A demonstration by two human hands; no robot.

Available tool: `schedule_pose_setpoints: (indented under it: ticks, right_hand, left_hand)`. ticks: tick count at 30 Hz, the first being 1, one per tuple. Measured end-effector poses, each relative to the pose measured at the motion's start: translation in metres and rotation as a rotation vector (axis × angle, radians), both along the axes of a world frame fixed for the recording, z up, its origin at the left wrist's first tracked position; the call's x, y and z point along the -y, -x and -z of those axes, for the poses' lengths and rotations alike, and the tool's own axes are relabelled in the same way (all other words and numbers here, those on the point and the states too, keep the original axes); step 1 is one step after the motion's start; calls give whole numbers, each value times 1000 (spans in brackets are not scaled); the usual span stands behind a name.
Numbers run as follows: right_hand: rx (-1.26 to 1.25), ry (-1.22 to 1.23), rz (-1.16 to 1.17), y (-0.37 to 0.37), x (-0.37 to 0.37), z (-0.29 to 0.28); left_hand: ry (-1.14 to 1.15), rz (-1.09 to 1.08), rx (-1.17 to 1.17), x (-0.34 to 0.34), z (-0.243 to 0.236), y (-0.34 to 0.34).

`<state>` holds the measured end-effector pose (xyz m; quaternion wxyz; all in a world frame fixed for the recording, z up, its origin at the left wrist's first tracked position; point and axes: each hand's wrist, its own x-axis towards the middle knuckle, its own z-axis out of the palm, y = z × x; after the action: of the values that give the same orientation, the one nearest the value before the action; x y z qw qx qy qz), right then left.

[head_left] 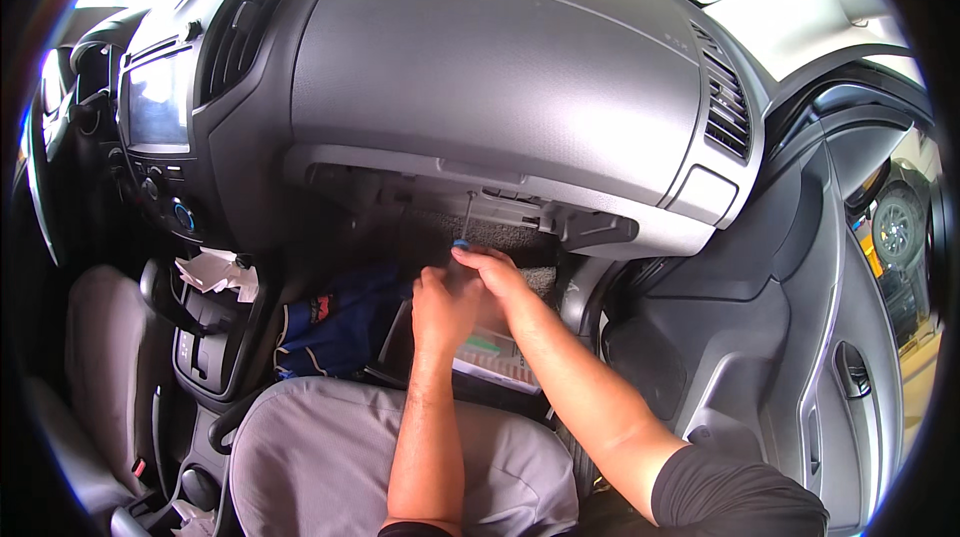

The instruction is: The person removes screws from the passenger-side dashboard area using a screwdriver and then pulls the lower plastic panel away by hand.

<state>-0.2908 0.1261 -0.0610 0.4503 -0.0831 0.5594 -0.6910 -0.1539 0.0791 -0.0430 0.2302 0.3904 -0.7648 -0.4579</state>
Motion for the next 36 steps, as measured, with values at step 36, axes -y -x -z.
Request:
schedule_pose_setpoints:
  ticks: [36]
  right_hand:
    - [-16, 0, 38, 3, 9, 6]
  left_hand:
    - [63, 0, -62, 4, 3, -2]
